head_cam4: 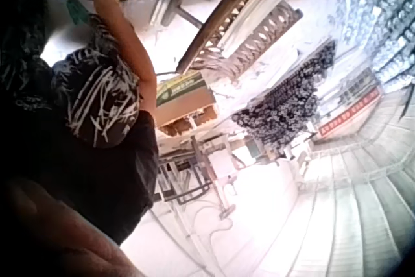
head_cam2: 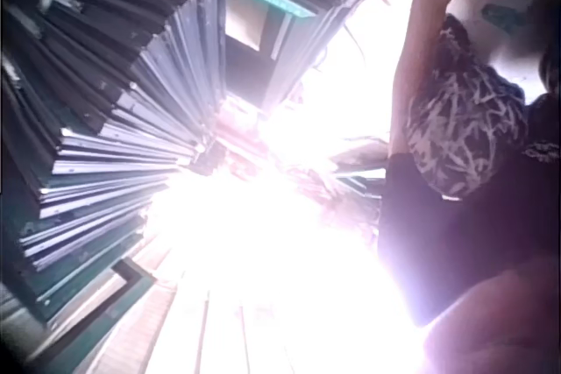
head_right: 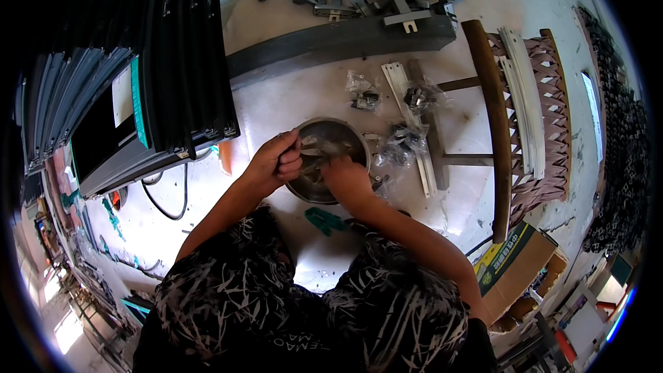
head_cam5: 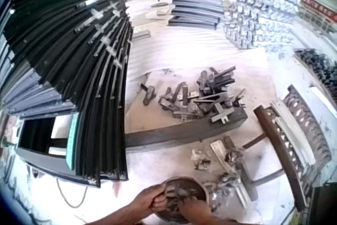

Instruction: The person gathers hardware components into a metal bowl, retrieves additional parts from a bag, and carries them across the workshop. The person then inserts metal fittings and brackets into stacked metal frames by hand.

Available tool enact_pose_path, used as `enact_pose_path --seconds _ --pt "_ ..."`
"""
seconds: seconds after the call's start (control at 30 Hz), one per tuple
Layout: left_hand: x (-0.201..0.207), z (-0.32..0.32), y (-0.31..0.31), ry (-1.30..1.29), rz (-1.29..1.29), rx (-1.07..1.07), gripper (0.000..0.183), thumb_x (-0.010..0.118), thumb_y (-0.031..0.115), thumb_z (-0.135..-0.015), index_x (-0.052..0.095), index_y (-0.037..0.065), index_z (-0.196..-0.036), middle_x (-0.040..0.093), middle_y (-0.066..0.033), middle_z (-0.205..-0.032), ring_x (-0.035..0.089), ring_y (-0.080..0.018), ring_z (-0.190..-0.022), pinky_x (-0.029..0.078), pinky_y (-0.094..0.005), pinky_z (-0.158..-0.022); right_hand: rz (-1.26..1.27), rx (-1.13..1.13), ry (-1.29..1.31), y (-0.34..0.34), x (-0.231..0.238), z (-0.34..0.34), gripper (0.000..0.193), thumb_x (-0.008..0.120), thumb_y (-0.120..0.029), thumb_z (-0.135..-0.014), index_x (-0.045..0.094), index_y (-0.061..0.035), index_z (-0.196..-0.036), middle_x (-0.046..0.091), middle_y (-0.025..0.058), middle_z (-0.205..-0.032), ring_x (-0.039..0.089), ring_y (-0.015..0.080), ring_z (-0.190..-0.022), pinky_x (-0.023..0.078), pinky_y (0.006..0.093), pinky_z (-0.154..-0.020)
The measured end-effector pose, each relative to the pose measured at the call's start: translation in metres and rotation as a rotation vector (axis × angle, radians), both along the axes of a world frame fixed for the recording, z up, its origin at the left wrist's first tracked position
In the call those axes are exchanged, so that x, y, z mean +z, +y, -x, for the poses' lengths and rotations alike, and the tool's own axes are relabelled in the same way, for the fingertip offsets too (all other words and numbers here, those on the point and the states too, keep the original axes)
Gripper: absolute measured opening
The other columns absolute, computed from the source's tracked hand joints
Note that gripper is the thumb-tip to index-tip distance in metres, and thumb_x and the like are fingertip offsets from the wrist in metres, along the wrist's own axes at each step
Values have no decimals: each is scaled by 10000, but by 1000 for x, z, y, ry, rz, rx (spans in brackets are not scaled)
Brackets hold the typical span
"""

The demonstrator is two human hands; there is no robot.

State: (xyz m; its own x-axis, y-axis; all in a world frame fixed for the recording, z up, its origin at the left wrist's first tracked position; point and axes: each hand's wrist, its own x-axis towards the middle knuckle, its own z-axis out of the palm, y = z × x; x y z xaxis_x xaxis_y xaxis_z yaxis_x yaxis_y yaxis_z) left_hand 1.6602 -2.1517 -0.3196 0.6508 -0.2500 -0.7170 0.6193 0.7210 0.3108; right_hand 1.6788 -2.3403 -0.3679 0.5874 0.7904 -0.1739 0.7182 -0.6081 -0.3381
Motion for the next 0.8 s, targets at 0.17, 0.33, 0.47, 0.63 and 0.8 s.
enact_pose_path --seconds 0.17,0.33,0.47,0.63,0.8 --pt "-1 12 -4 24 -109 -27 176 532 271 -878 483 103 -858 441 19 -654 433 -88 -594 363 -207 -517 -171 -120 346 1 12 -12 217 569 -128 -702 598 -26 -892 596 101 -863 587 222 -793 489 316 -677" --pt "4 18 -6 -96 -80 48 238 572 151 -838 478 64 -1038 526 -55 -940 523 -164 -914 439 -323 -821 -550 -536 1234 -13 36 -39 345 576 -161 -740 551 12 -1037 583 95 -898 559 136 -812 464 273 -709" --pt "5 20 -9 -113 -13 22 267 565 122 -834 466 48 -1071 517 -64 -998 520 -173 -959 435 -346 -881 -676 -575 1306 -14 55 -29 344 589 -138 -785 508 11 -1085 580 57 -902 560 120 -822 455 246 -726" --pt "-2 22 -21 -58 23 -9 264 572 156 -841 478 60 -1068 535 -53 -1005 518 -177 -984 419 -393 -933 -755 -639 1310 -11 64 -19 292 596 -120 -817 501 12 -1059 581 51 -900 561 113 -815 463 242 -713" --pt "-9 20 -17 -42 21 -61 284 560 239 -857 481 108 -1096 544 -26 -995 532 -155 -947 455 -347 -821 -809 -696 1151 -5 69 -34 297 605 -121 -815 495 21 -1053 584 64 -891 565 118 -805 473 253 -704"
